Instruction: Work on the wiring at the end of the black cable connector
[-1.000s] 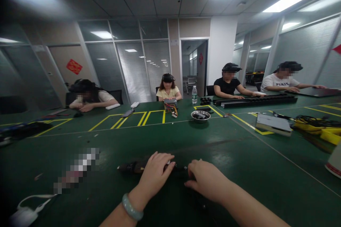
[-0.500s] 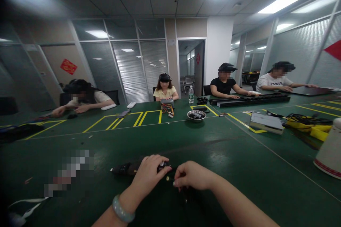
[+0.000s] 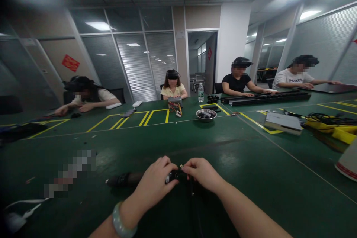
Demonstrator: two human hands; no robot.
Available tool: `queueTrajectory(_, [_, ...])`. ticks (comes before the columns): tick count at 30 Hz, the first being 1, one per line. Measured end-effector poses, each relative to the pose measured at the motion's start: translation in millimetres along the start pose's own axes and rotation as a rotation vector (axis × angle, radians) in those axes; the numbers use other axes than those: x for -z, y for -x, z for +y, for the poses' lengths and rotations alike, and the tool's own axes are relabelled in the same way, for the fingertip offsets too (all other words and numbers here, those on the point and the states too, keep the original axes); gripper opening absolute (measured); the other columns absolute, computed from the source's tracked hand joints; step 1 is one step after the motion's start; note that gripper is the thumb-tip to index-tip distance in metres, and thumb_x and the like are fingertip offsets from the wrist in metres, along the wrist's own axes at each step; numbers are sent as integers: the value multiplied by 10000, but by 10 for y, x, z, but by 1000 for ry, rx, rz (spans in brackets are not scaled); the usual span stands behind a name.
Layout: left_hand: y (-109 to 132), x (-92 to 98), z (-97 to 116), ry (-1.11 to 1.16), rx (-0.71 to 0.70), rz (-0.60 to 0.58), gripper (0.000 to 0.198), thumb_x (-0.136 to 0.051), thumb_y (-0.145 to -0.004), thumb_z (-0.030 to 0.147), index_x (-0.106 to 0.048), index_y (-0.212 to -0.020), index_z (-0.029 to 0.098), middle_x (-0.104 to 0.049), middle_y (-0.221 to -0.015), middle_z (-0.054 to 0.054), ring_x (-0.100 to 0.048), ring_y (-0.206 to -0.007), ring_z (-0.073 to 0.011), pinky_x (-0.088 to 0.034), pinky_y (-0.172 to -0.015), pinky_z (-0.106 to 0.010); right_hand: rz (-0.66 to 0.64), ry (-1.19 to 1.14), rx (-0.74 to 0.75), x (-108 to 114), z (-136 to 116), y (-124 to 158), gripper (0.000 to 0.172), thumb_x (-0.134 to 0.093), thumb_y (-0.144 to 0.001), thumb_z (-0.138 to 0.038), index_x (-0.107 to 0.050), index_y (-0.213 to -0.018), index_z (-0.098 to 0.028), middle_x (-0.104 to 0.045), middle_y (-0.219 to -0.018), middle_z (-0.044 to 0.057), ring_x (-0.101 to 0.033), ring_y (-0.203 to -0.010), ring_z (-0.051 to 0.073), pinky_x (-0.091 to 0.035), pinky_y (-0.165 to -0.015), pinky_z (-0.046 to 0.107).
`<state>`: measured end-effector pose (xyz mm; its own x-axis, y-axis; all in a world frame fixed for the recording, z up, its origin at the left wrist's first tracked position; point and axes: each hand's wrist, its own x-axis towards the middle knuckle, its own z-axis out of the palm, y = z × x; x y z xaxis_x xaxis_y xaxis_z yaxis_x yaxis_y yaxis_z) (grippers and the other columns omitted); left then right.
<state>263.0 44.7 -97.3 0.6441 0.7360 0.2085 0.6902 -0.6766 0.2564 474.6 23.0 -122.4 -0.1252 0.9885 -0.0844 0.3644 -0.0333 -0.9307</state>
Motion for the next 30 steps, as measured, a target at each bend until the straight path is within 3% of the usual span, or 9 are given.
queueTrajectory(9, [-35,-17,-36,14,-88,-44,184,-582,-836,248,-579,-1019,254,-598,-1004,-7,-558,-919,-199,-426,-801,-326,30,310,-45,-45,-1,79,166,-638,-824,-331,-687,-844,-175,-696,-701,7,-603,-623,126,-382,-541,196])
queueTrajectory(21, [-56,85,-193,19,-176,-50,216,-627,-768,217,-591,-978,253,-610,-962,9,-575,-890,-184,-414,-793,-295,15,370,64,-154,-140,212,118,-621,-829,-278,-686,-852,-182,-694,-774,4,-602,-680,133,-380,-588,201])
queueTrajectory(30, [26,155,-203,58,-128,-39,163,-589,-811,244,-603,-974,249,-624,-970,5,-585,-879,-175,-425,-801,-297,87,394,118,-213,-80,158,128,-588,-851,-278,-680,-834,-189,-691,-790,7,-593,-683,134,-370,-583,203])
